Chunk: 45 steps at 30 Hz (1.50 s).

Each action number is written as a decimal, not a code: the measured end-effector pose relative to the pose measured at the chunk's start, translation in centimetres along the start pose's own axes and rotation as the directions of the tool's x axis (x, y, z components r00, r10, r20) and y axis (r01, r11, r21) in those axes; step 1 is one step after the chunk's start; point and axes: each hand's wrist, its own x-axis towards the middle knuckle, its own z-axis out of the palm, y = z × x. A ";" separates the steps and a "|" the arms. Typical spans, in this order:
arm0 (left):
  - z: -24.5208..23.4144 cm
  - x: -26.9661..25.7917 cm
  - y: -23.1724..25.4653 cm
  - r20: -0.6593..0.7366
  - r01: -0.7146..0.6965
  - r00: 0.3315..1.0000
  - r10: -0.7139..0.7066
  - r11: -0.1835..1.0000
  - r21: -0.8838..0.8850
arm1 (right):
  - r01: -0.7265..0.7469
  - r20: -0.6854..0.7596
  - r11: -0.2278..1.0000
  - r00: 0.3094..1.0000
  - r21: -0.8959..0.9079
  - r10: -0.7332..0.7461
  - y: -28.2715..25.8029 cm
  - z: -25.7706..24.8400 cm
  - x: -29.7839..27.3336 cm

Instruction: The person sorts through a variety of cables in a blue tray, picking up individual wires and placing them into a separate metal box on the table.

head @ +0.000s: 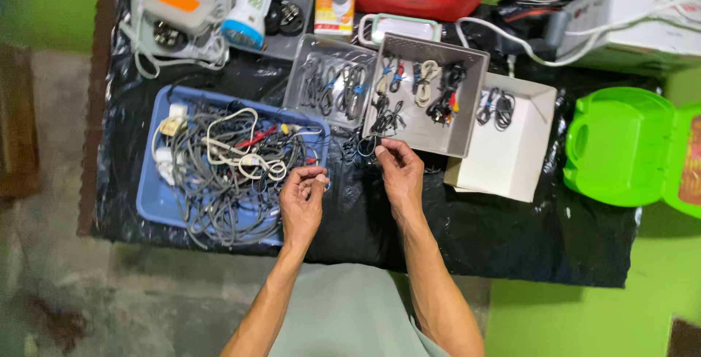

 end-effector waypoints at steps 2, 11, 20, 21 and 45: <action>0.1 0.3 0.6 0.064 -0.011 0.998 0.008 0.999 0.040 | -0.009 -0.047 1.000 0.999 0.002 0.009 -0.3 -0.2 -0.3; -0.1 1.9 2.4 0.226 -0.054 0.974 0.018 0.986 0.156 | 0.072 -0.226 0.996 0.972 0.055 -0.058 0.2 -2.0 -1.1; 0.6 1.1 0.9 0.398 -0.084 0.917 0.022 0.987 0.139 | 0.097 -0.429 0.995 0.900 0.020 -0.079 0.1 -6.8 -3.3; 0.7 0.7 0.9 0.417 -0.086 0.909 0.022 0.987 0.136 | 0.099 -0.444 0.995 0.892 0.015 -0.082 0.0 -7.2 -3.8; 17.1 -5.9 0.9 0.288 -0.050 0.957 -0.039 0.954 0.296 | 0.303 -0.316 0.869 0.842 -0.392 -0.437 -2.0 -21.9 7.0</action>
